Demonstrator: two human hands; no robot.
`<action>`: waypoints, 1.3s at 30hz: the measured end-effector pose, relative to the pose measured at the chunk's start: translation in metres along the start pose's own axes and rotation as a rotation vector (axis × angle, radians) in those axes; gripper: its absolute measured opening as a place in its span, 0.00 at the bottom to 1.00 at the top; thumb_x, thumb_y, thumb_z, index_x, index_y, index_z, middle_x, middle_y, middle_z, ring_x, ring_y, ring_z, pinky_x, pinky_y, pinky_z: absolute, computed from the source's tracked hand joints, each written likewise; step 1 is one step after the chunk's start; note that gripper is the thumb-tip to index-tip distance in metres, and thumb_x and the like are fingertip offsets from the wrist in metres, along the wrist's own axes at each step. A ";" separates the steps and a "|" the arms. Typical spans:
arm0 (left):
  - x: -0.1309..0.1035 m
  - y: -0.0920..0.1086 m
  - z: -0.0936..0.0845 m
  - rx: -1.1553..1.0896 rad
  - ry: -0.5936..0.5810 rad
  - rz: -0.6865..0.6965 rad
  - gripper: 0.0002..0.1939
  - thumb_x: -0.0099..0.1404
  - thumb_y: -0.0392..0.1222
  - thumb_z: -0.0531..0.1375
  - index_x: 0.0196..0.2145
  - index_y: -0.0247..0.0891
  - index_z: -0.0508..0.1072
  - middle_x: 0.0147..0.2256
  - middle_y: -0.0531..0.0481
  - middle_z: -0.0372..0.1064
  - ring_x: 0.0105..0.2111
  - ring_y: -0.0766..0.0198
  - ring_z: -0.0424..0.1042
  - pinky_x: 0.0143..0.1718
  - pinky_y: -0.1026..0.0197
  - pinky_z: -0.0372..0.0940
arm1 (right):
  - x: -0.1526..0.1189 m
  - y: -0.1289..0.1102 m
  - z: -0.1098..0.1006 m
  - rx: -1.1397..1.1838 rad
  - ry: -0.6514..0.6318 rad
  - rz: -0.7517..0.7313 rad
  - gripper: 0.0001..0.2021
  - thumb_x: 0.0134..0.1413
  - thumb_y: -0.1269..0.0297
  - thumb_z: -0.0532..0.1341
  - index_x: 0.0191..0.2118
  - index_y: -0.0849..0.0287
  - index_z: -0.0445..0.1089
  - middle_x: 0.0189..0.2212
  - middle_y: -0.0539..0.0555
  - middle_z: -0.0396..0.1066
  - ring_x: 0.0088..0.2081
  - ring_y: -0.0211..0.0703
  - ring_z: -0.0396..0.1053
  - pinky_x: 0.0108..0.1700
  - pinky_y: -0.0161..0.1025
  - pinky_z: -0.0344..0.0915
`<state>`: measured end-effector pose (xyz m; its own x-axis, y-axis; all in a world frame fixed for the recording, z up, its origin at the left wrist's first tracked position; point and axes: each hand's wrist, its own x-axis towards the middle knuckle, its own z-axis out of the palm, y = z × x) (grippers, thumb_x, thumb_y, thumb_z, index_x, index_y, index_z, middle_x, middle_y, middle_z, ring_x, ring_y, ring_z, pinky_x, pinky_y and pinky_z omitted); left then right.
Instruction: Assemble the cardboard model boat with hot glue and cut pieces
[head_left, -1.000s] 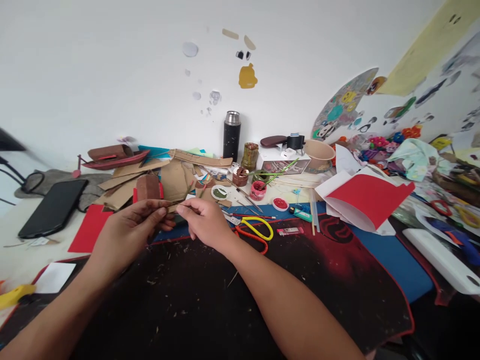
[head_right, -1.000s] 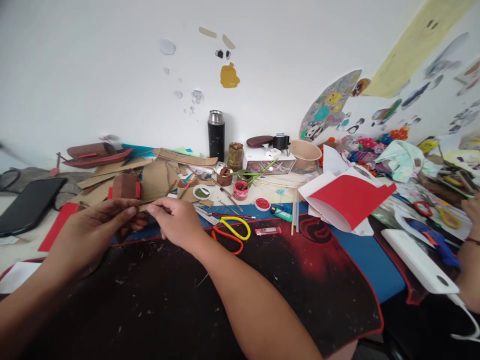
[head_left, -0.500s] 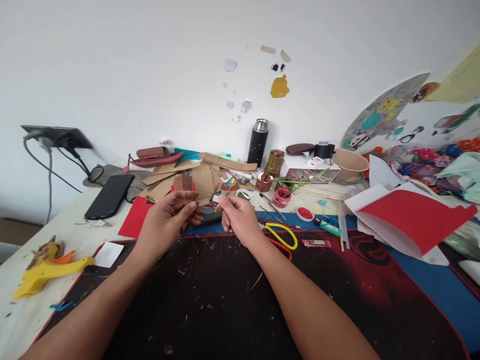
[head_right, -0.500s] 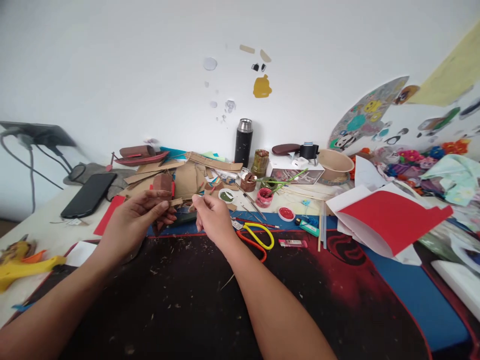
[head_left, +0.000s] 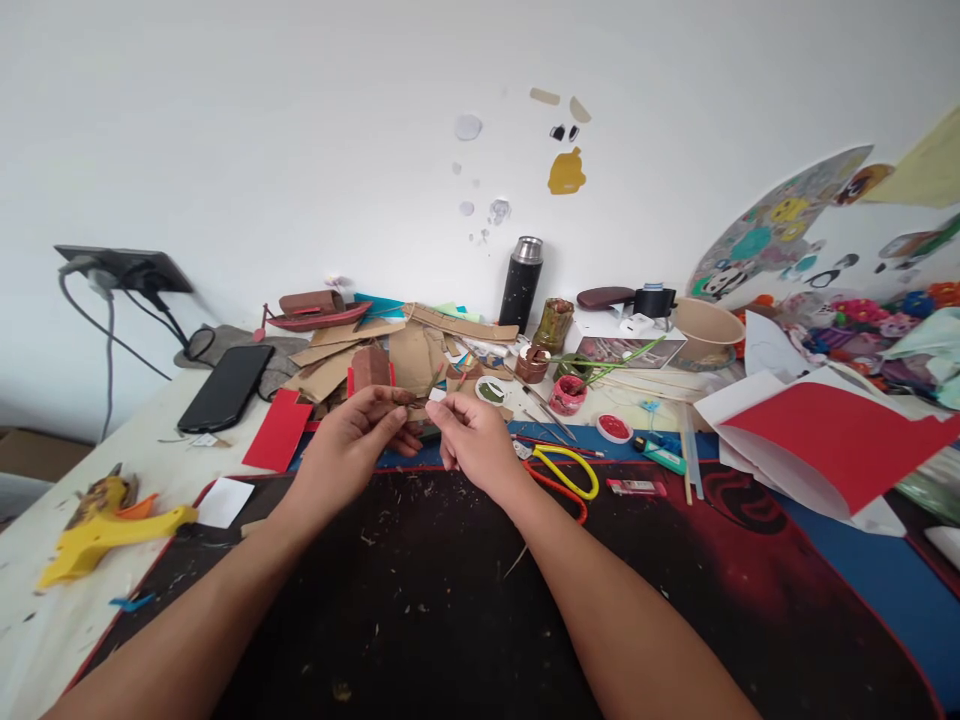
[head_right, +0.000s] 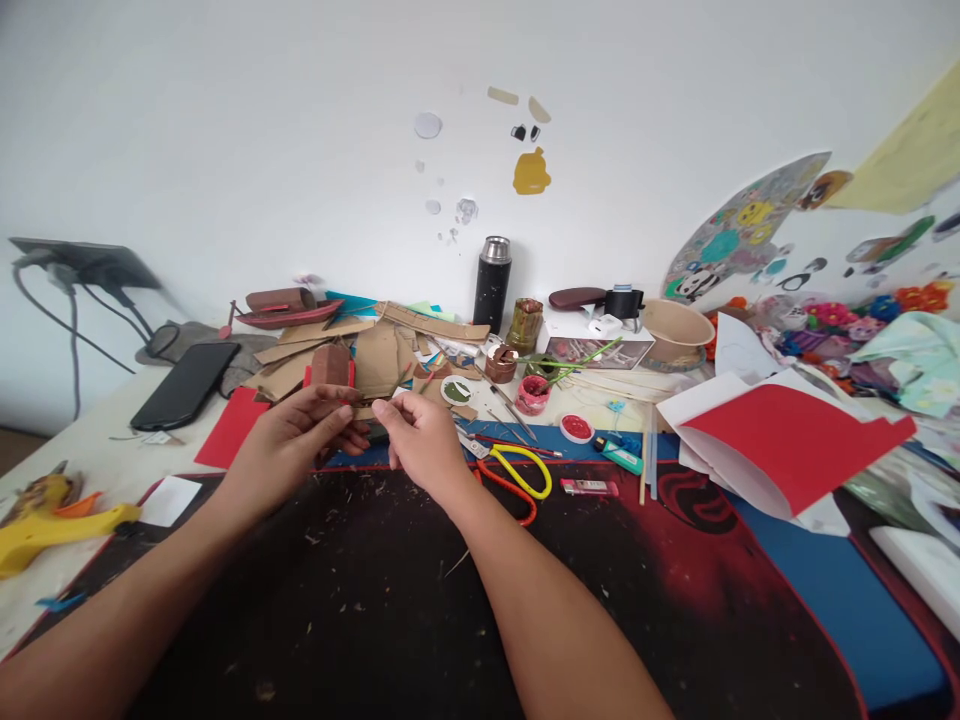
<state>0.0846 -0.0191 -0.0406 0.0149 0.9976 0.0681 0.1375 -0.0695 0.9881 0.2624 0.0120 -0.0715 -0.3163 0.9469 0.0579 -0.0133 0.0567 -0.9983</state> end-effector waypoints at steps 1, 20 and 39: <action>0.000 0.001 -0.001 -0.011 0.020 -0.004 0.23 0.65 0.59 0.69 0.46 0.39 0.74 0.30 0.49 0.81 0.28 0.56 0.82 0.31 0.55 0.77 | 0.000 -0.001 -0.001 -0.006 0.008 0.000 0.20 0.67 0.44 0.62 0.32 0.54 0.66 0.12 0.40 0.61 0.14 0.34 0.60 0.20 0.32 0.56; 0.002 -0.001 -0.001 0.057 -0.009 0.019 0.20 0.59 0.59 0.72 0.38 0.40 0.78 0.31 0.49 0.81 0.32 0.57 0.81 0.37 0.56 0.76 | 0.000 0.000 -0.001 0.020 -0.024 -0.013 0.19 0.67 0.44 0.61 0.32 0.54 0.66 0.11 0.39 0.58 0.14 0.35 0.61 0.20 0.32 0.55; 0.001 0.003 0.000 0.023 0.034 0.000 0.27 0.59 0.64 0.72 0.44 0.40 0.77 0.32 0.46 0.83 0.32 0.52 0.83 0.37 0.51 0.79 | 0.001 0.001 -0.003 0.036 -0.015 0.027 0.20 0.64 0.42 0.64 0.35 0.55 0.68 0.14 0.40 0.62 0.15 0.34 0.60 0.20 0.31 0.57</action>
<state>0.0852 -0.0186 -0.0378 -0.0187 0.9971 0.0734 0.1603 -0.0695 0.9846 0.2644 0.0142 -0.0722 -0.3313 0.9430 0.0311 -0.0383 0.0195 -0.9991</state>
